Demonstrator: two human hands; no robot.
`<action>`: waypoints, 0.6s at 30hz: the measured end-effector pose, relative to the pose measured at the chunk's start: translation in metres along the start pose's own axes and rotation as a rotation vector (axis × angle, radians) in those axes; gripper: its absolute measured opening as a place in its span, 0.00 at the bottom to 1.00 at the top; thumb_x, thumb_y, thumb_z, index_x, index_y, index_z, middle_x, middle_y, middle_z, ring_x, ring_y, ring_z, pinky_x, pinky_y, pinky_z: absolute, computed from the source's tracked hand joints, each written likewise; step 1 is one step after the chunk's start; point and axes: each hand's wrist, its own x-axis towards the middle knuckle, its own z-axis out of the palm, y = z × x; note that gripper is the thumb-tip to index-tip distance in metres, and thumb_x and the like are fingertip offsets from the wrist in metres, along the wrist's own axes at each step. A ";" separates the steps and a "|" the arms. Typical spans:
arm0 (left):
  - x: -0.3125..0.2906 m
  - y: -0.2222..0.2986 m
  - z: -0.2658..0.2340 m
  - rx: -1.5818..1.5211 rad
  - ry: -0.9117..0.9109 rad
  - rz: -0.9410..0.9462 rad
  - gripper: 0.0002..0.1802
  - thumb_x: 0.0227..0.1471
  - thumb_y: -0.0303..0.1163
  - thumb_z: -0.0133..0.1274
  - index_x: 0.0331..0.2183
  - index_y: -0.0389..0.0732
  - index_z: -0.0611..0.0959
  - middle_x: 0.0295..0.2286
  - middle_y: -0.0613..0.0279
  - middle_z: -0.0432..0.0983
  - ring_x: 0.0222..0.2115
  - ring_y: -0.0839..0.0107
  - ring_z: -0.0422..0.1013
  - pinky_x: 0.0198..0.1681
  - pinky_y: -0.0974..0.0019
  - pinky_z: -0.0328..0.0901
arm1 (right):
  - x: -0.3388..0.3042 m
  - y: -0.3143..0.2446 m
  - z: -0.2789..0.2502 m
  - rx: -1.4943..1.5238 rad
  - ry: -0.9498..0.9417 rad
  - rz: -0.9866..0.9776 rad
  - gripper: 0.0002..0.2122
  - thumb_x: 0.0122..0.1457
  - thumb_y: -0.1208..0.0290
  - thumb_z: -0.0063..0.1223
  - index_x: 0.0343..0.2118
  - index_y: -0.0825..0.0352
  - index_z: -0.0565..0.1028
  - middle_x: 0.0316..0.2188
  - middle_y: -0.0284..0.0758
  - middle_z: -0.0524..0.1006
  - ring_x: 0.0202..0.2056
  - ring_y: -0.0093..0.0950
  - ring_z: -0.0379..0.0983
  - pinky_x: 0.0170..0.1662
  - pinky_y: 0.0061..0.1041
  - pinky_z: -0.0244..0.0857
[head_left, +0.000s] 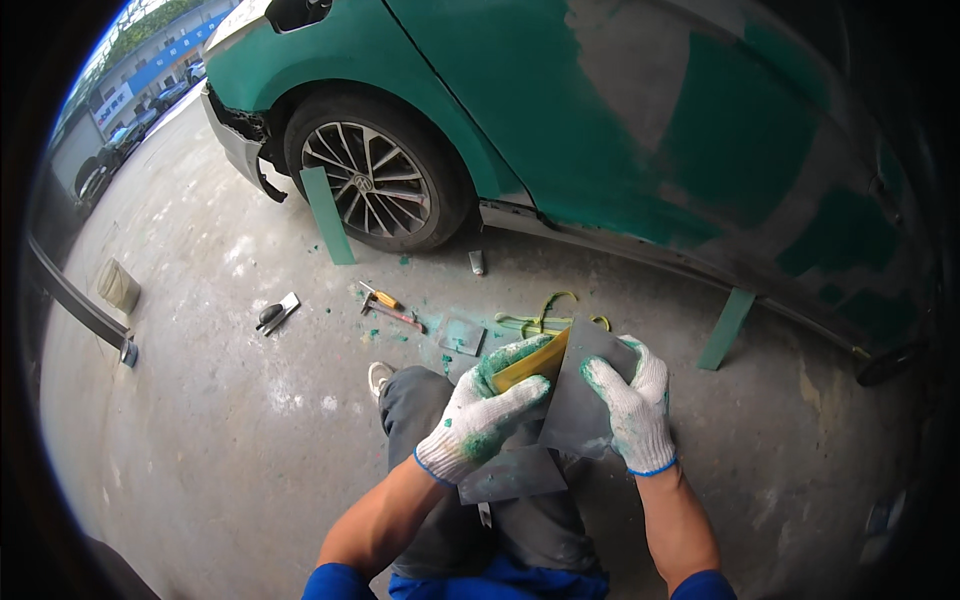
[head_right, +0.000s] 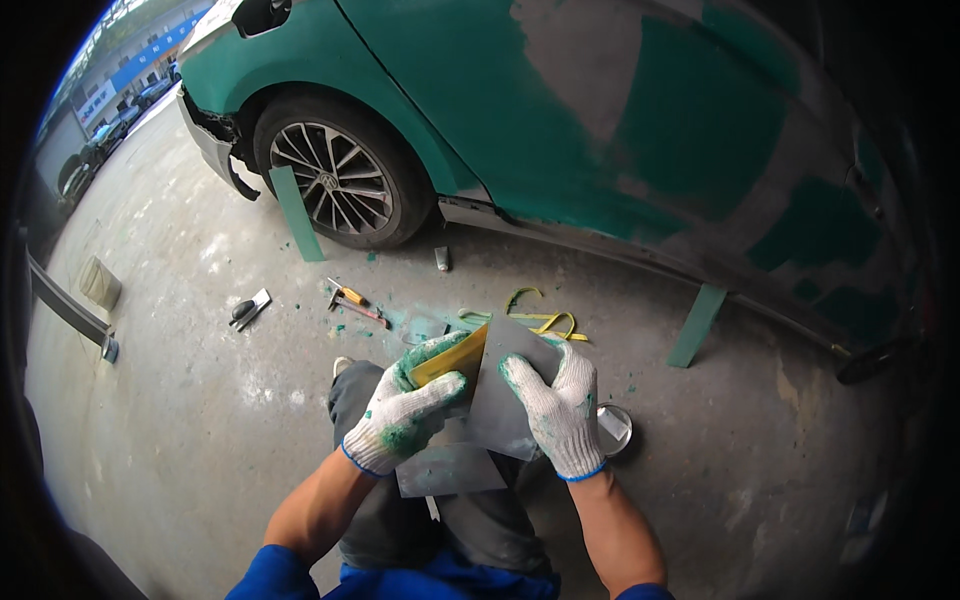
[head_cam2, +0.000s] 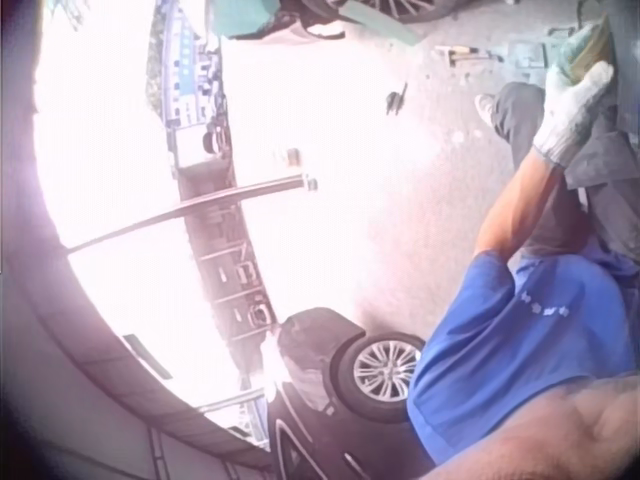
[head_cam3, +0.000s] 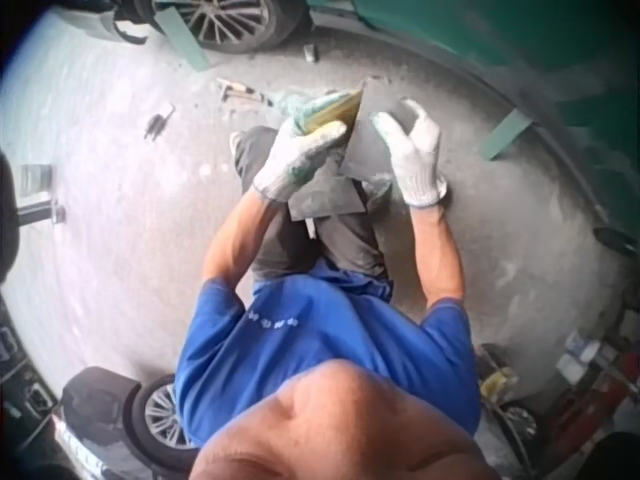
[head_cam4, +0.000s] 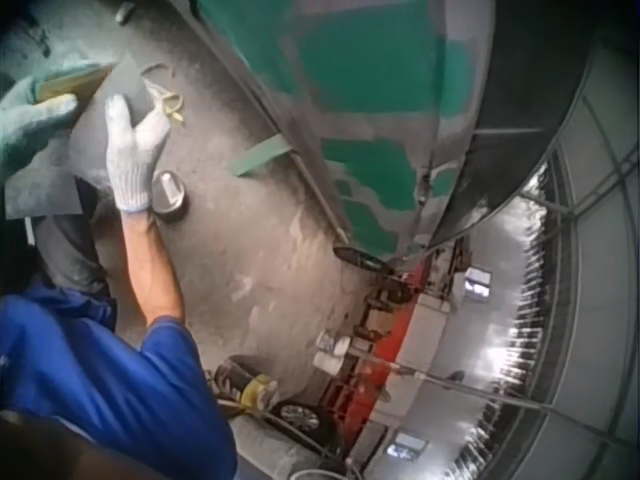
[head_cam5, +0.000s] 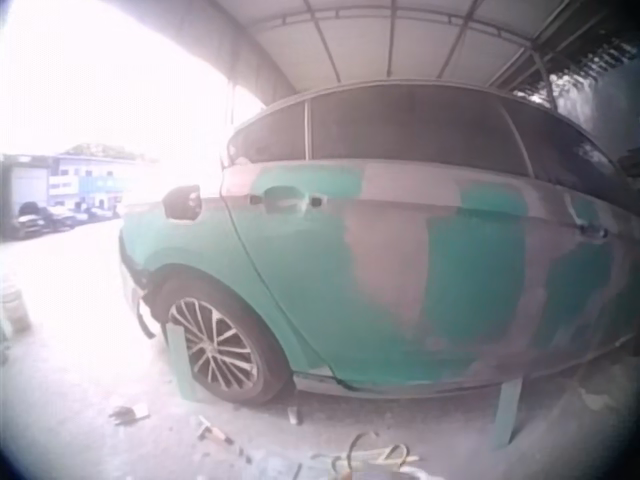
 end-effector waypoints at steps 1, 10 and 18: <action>-0.001 -0.001 -0.002 0.013 -0.024 -0.007 0.31 0.49 0.26 0.64 0.55 0.38 0.73 0.43 0.63 0.76 0.39 0.77 0.72 0.41 0.71 0.69 | 0.000 0.006 -0.002 -0.324 -0.007 -0.289 0.12 0.53 0.76 0.62 0.39 0.75 0.77 0.33 0.43 0.79 0.31 0.31 0.77 0.35 0.29 0.71; 0.002 0.006 -0.021 0.318 -0.236 -0.127 0.32 0.50 0.20 0.60 0.57 0.34 0.68 0.43 0.60 0.76 0.44 0.73 0.73 0.50 0.66 0.68 | 0.008 -0.032 0.006 -0.076 -0.281 0.059 0.11 0.50 0.73 0.63 0.35 0.72 0.79 0.31 0.44 0.77 0.29 0.43 0.76 0.34 0.35 0.70; 0.000 0.011 -0.008 0.173 -0.070 -0.121 0.23 0.55 0.25 0.57 0.52 0.35 0.74 0.38 0.63 0.77 0.34 0.79 0.70 0.39 0.72 0.65 | 0.015 0.005 -0.005 -0.436 -0.216 -0.291 0.14 0.49 0.71 0.64 0.36 0.75 0.77 0.32 0.44 0.78 0.33 0.37 0.76 0.38 0.34 0.69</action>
